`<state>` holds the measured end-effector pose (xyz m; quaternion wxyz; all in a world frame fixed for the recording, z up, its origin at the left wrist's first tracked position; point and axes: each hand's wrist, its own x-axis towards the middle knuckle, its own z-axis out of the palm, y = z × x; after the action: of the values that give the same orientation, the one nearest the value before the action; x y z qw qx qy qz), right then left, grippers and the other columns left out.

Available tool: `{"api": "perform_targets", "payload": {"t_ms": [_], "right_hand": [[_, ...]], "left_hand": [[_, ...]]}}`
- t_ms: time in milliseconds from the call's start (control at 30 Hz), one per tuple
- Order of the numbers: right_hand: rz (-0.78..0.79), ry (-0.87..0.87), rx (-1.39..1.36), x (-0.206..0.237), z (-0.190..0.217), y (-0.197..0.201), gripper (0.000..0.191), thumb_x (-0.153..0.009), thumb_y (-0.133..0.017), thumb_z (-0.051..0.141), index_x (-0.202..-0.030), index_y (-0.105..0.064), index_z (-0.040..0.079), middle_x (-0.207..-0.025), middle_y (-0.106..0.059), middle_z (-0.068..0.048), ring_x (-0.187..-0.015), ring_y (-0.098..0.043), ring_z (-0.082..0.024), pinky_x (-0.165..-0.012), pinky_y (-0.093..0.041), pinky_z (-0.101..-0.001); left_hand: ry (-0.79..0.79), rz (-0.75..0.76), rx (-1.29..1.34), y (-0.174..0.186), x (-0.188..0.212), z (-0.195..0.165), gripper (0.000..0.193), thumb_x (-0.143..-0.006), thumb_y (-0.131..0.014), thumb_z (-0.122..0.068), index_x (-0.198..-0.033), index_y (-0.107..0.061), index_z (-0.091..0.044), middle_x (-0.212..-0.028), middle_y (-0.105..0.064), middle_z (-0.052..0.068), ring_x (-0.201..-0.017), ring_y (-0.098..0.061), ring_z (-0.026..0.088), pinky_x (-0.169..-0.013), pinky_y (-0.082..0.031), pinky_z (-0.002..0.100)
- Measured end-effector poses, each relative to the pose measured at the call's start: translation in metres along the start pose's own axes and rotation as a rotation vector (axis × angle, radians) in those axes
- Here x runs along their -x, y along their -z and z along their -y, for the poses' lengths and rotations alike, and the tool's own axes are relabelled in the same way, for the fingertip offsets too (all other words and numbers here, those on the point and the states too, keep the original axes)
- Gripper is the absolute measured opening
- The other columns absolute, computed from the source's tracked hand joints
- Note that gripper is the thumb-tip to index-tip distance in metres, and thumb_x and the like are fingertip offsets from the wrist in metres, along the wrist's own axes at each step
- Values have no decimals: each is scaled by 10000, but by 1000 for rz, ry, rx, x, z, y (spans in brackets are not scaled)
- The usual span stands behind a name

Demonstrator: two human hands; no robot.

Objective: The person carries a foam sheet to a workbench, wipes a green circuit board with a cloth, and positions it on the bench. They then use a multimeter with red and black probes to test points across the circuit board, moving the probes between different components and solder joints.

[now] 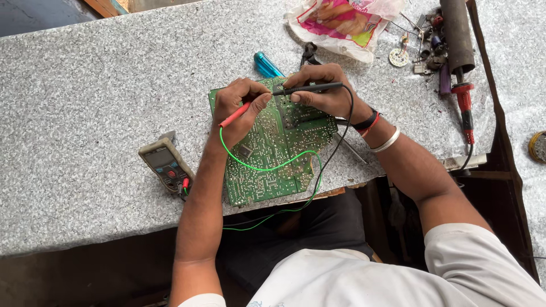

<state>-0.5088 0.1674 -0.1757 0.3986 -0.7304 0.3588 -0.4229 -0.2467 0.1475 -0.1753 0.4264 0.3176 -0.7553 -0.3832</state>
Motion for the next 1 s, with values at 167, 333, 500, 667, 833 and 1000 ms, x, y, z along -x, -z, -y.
{"api": "perform_targets", "payload": {"t_ms": [167, 333, 500, 667, 833, 1000], "right_hand": [[4, -37, 29, -1, 3, -3, 300, -948, -804, 242, -1154, -750, 30, -947, -757, -52, -876, -715, -113, -769, -546, -264], [2, -77, 18, -2, 6, -4, 301, -941, -803, 238, -1149, -750, 27, -914, -752, -52, -832, -702, -107, -740, -541, -263], [5, -39, 64, -2, 7, -3, 309, -943, -806, 247, -1149, -752, 23, -916, -752, -59, -850, -704, -117, -753, -538, -266], [4, -34, 57, -1, 6, -3, 306, -951, -800, 253, -1155, -749, 31, -944, -756, -60, -870, -716, -117, -767, -548, -263], [-41, 9, 42, 1, -5, -1, 258, -988, -794, 215, -1165, -760, 30, -986, -754, -61, -903, -688, -117, -798, -542, -264], [-193, -3, 45, 3, -28, 5, 234, -1029, -796, 148, -1202, -742, 0, -1001, -729, -55, -903, -664, -91, -796, -520, -240]], "left_hand": [[24, -5, 13, 0, 0, 3, 89, -949, -790, -73, -984, -724, -26, -866, -695, 47, -740, -675, 96, -648, -534, 260], [21, 0, -2, 2, -1, 5, 88, -953, -787, -80, -992, -729, -27, -853, -691, 50, -739, -661, 100, -653, -524, 268], [-4, 8, -33, 3, 0, 7, 111, -950, -798, -102, -1001, -729, -32, -860, -698, 49, -750, -665, 106, -664, -528, 270], [11, -3, -20, 3, -1, 5, 122, -946, -807, -116, -994, -728, -37, -873, -706, 48, -755, -678, 103, -671, -542, 263], [23, -53, -11, 9, 1, 8, 106, -971, -794, -105, -1002, -723, -32, -871, -712, 47, -767, -671, 102, -685, -544, 262], [-36, -271, 91, 23, 1, 33, 269, -1106, -630, -265, -995, -678, -25, -928, -726, 44, -837, -667, 97, -748, -532, 255]]}}
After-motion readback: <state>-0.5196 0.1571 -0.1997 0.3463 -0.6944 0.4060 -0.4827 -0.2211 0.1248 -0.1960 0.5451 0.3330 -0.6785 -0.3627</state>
